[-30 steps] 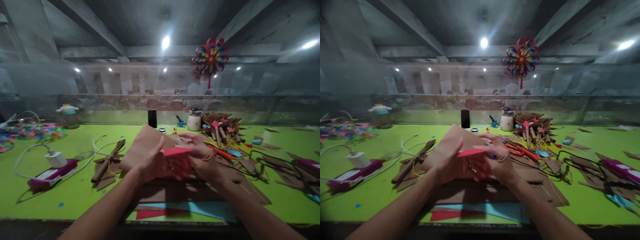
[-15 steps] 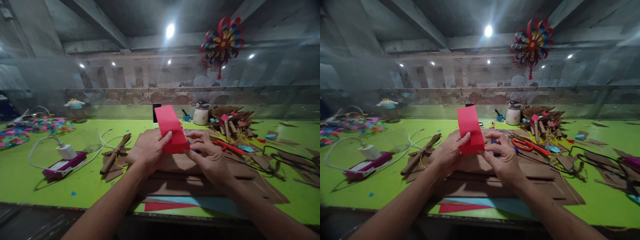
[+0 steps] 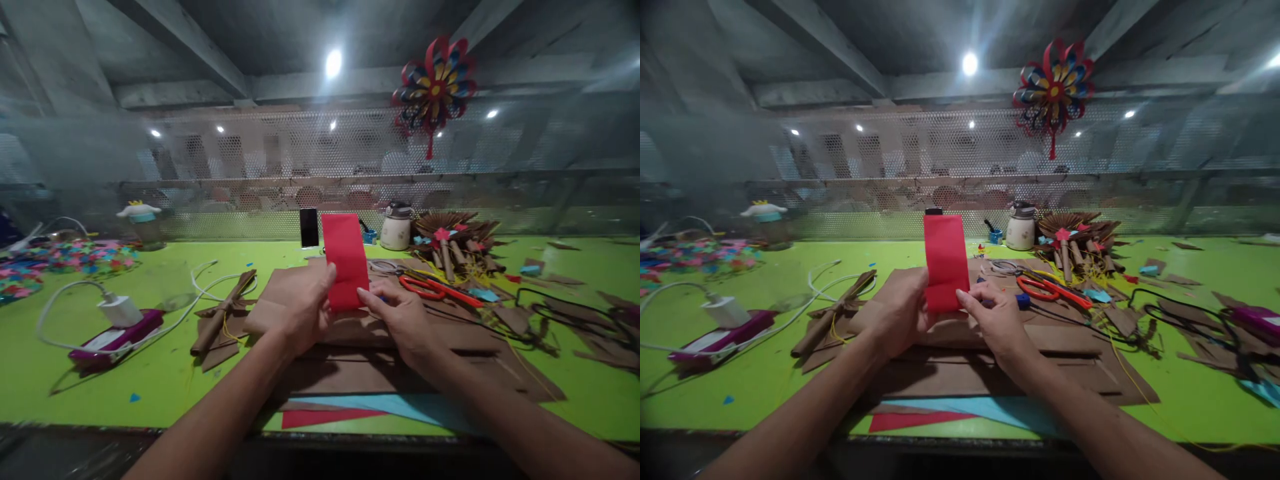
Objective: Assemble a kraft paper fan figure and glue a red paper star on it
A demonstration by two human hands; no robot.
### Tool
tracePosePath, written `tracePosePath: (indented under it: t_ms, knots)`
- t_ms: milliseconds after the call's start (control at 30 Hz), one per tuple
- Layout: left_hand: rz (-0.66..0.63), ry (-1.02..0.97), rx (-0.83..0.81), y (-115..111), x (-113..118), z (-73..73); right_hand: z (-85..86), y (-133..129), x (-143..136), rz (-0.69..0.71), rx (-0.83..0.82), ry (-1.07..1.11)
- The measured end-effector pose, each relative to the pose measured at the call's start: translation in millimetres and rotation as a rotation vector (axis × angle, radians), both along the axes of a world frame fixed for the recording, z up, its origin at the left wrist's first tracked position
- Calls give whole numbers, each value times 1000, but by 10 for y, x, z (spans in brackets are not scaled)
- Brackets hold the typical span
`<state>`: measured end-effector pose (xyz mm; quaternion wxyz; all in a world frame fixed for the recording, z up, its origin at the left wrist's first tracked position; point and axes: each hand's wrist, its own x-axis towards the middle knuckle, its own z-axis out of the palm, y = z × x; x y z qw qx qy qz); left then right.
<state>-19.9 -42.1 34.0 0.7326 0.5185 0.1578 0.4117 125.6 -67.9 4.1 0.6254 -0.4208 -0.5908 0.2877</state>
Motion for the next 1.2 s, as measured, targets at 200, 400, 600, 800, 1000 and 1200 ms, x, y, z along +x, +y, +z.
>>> tracePosePath:
  t_ms: [200, 400, 600, 800, 1000, 1200]
  knots:
    - [45, 102, 73, -3, 26, -93, -22, 35, 3, -106, 33, 16]
    - [-3, 145, 19, 13, 50, -146, -28, 50, 20, -138, 83, -139]
    - [-63, 128, -4, 25, 42, -187, -96, 97, 17, -118, -1, -79]
    - [-56, 102, -31, 26, 42, -191, -3, 44, -3, 36, -150, 162]
    - [66, 148, 40, 55, 27, -174, 22, 4, 20, -3, -259, 18]
    - [226, 179, 85, 83, 4, -153, 10, -3, 16, 60, -351, 66]
